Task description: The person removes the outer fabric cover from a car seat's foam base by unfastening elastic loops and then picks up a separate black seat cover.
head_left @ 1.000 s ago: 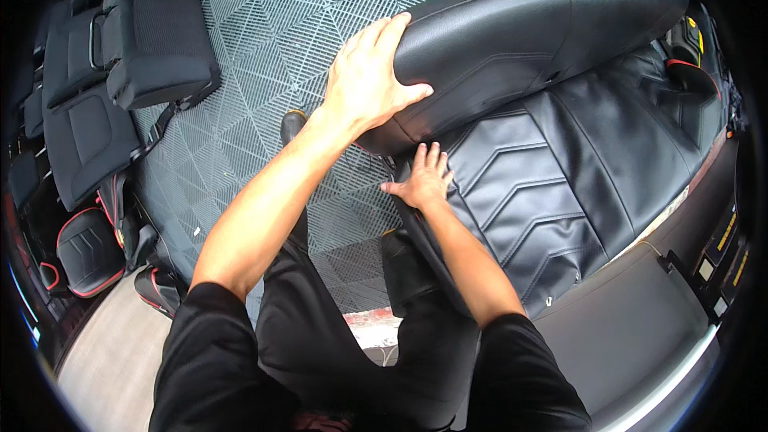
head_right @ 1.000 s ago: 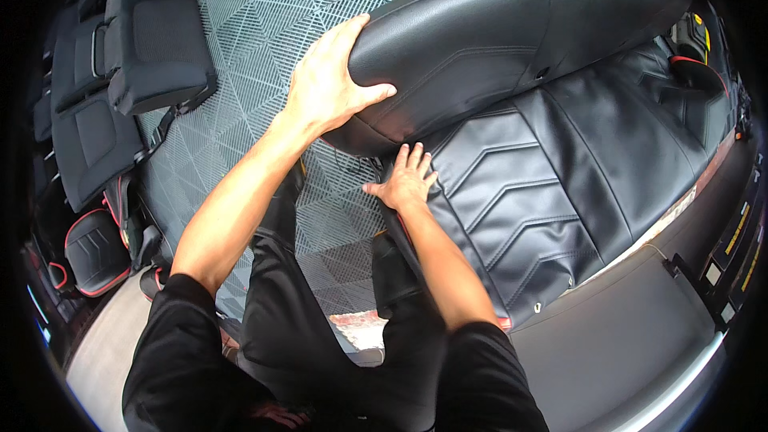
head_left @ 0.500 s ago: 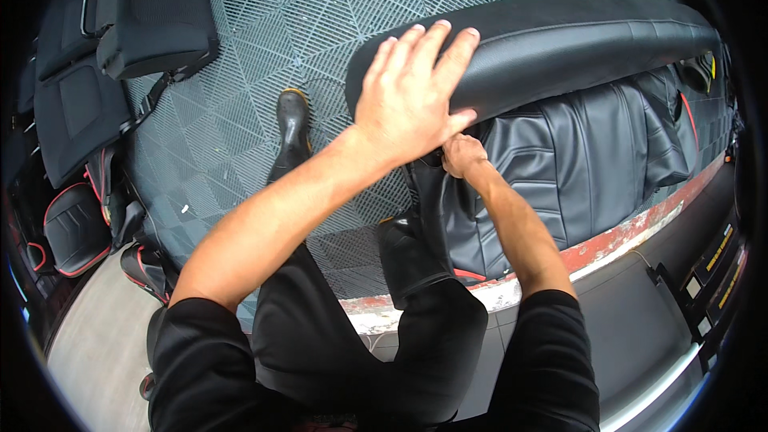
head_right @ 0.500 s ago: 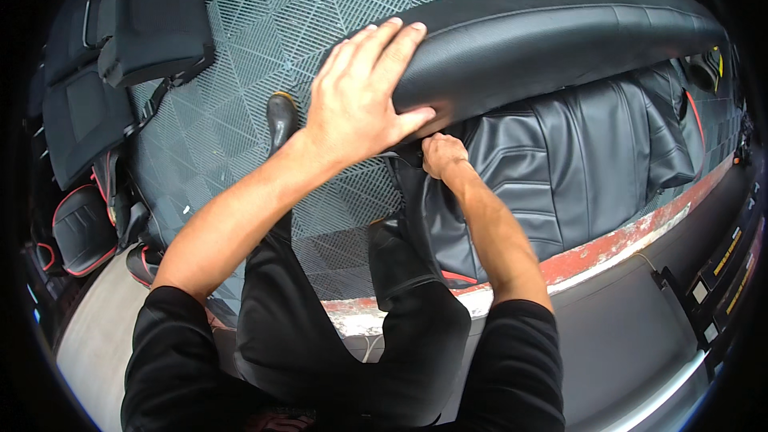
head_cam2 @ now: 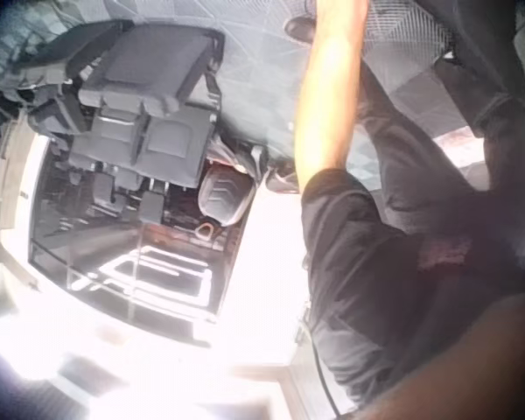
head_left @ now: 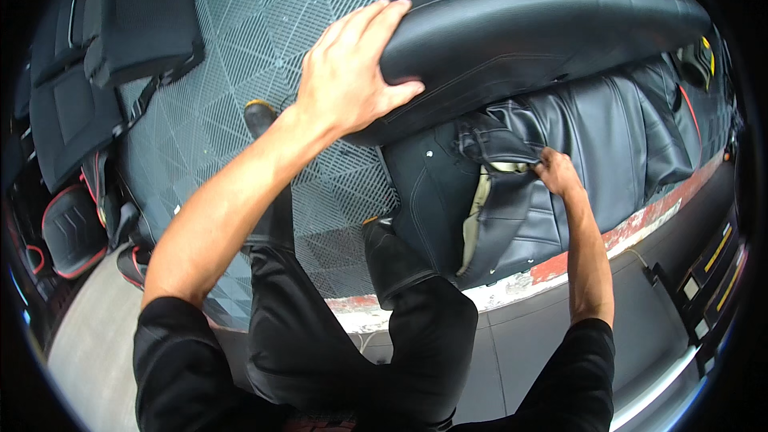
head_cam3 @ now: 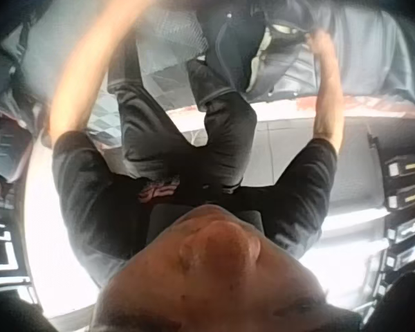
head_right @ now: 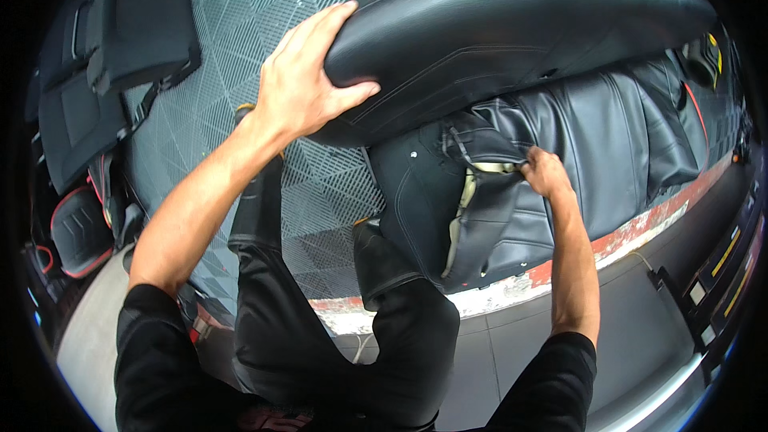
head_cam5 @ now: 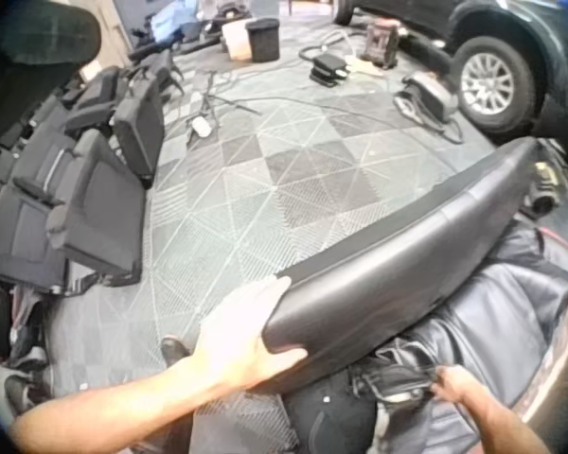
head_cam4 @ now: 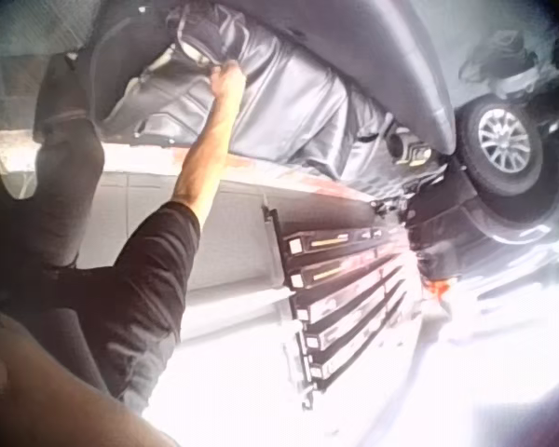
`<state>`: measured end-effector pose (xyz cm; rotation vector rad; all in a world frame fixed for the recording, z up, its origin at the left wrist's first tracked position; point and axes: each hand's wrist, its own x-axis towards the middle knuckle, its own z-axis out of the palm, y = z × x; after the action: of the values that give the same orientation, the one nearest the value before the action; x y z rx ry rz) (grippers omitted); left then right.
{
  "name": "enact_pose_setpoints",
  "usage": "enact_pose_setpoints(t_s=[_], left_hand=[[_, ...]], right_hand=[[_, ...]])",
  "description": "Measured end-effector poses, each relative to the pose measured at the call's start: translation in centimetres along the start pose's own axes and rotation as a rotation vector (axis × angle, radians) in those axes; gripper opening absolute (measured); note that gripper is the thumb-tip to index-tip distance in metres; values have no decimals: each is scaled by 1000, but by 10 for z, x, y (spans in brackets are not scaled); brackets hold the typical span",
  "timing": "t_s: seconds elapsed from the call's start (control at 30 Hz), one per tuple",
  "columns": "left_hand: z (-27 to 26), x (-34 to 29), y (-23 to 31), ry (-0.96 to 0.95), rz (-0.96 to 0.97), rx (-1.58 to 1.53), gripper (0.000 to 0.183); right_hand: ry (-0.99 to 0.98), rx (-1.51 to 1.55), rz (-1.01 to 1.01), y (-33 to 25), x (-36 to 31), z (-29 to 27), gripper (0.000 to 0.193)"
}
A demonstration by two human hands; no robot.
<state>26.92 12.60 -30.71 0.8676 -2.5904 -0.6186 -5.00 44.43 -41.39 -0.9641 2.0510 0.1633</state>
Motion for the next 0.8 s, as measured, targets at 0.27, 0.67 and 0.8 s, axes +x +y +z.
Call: enact_pose_setpoints(t_s=[0.27,0.67,0.8], left_hand=[[-6,-2,32,-57,-15,18,92],[-8,-11,47,-62,-28,79,93],[-18,-19,49,-64,-58,115,92]], right_hand=[[-88,511,475,-115,65,70,138],[-45,250,395,-99,31,51,51],[-2,292,304,-79,-38,-22,50]])
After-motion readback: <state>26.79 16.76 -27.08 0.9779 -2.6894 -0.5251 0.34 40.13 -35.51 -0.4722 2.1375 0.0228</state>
